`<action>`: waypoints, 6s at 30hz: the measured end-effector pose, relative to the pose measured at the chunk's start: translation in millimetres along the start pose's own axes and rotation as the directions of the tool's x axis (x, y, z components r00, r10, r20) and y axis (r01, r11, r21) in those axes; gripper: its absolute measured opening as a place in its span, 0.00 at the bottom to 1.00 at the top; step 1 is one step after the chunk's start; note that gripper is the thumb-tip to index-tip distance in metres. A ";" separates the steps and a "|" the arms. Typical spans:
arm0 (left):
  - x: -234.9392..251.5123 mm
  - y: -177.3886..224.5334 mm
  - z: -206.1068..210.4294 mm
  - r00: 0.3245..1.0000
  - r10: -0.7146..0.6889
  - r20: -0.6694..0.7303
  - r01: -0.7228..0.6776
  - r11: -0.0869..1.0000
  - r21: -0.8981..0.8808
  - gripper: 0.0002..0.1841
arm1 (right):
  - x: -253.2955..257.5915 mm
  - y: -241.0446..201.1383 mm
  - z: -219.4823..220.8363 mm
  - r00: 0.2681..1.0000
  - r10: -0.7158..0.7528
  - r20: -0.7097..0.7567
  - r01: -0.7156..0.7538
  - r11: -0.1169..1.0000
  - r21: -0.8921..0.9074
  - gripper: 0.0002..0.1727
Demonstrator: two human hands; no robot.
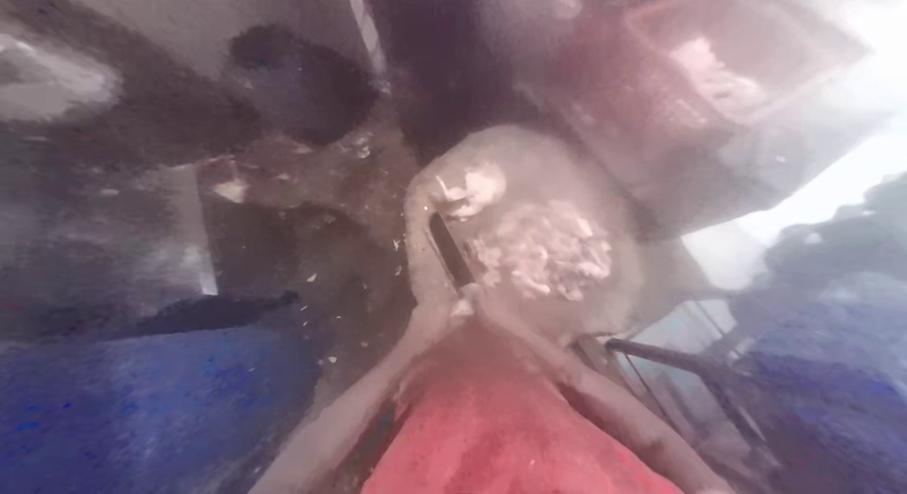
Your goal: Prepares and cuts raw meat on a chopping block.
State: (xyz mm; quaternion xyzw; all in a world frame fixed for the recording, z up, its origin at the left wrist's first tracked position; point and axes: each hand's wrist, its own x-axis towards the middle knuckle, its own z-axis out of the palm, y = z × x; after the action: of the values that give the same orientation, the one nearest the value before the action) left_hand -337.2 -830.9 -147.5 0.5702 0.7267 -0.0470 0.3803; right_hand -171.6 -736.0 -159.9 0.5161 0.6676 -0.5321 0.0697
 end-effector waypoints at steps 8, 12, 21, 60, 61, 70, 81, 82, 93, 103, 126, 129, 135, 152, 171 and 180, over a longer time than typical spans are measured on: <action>-48.0 -75.1 74.5 0.964 -0.226 0.139 0.194 0.243 -0.950 0.25 | -58.0 -16.3 -27.9 0.990 -0.130 -0.050 0.131 0.991 0.009 0.26; -56.0 -88.3 84.6 0.958 -0.238 0.162 0.196 0.126 -0.972 0.23 | -38.8 29.9 -27.8 0.993 0.040 0.109 -0.019 0.982 -0.190 0.34; -44.7 -104.5 79.1 0.979 -0.125 0.160 0.179 0.158 -0.971 0.23 | -68.0 -41.6 -14.2 0.996 -0.058 0.067 0.066 0.990 -0.124 0.22; -3.9 -31.5 41.6 0.895 -0.288 -0.341 -0.038 0.712 -0.701 0.17 | -111.0 -82.0 -66.9 0.836 -0.512 -0.196 0.548 0.776 0.311 0.41; -3.8 -34.6 41.3 0.880 -0.346 -0.324 -0.035 0.635 -0.771 0.17 | -115.9 -88.8 -58.6 0.798 -0.549 -0.248 0.601 0.749 0.278 0.44; 10.4 -35.9 32.9 0.933 -0.358 -0.045 0.104 0.386 -0.917 0.31 | -42.7 14.3 51.0 0.958 0.085 0.272 -0.108 0.992 0.070 0.38; -53.6 -71.7 31.7 0.899 -0.375 -0.225 -0.046 0.431 -0.901 0.22 | -86.6 -8.5 5.9 0.993 -0.104 -0.064 0.111 0.987 0.118 0.27; -59.3 -79.1 35.5 0.885 -0.394 -0.248 -0.062 0.429 -0.901 0.23 | -90.6 2.4 -1.7 0.997 -0.061 -0.055 0.062 0.998 0.017 0.28; -57.1 -73.4 60.4 0.873 -0.377 -0.309 -0.176 0.347 -0.921 0.22 | -84.4 -13.3 11.6 0.937 -0.348 -0.038 0.349 0.937 0.012 0.36; -49.6 -69.4 58.2 0.853 -0.425 -0.303 -0.159 0.341 -0.926 0.23 | -78.9 -13.8 8.2 0.966 -0.246 0.078 0.246 0.969 0.007 0.34; -47.5 -38.4 53.0 0.833 -0.304 -0.462 -0.151 0.679 -0.719 0.23 | -46.0 43.4 -3.1 0.942 0.052 0.331 -0.075 0.995 0.058 0.37; -36.1 -43.3 55.5 0.863 -0.232 -0.448 -0.167 0.706 -0.688 0.26 | -60.4 13.9 -27.8 0.994 -0.070 0.089 0.071 0.997 -0.001 0.33; -9.2 -49.2 71.3 0.899 -0.229 -0.373 -0.014 0.836 -0.548 0.18 | -89.9 -12.1 -8.2 0.923 -0.374 -0.088 0.382 0.918 0.109 0.37; -16.3 -48.3 87.4 0.877 -0.294 -0.380 -0.044 0.739 -0.673 0.14 | -71.8 23.7 7.7 0.956 -0.222 0.192 0.186 0.964 0.190 0.34; -40.1 -19.5 59.6 0.922 0.036 -0.387 -0.286 0.735 -0.615 0.30 | -42.2 42.7 -1.0 0.906 0.063 0.419 -0.076 0.997 0.015 0.36; 97.6 94.5 8.8 0.841 0.537 -0.062 -0.524 0.783 -0.335 0.41 | -44.4 75.8 -66.0 0.971 0.160 -0.180 -0.044 0.853 0.521 0.28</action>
State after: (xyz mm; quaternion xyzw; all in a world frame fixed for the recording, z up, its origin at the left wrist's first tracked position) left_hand -257.0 -725.3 -178.4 0.6764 0.5267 0.1769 0.4836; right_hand -63.3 -719.1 -151.8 0.6058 0.4767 -0.6266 -0.1149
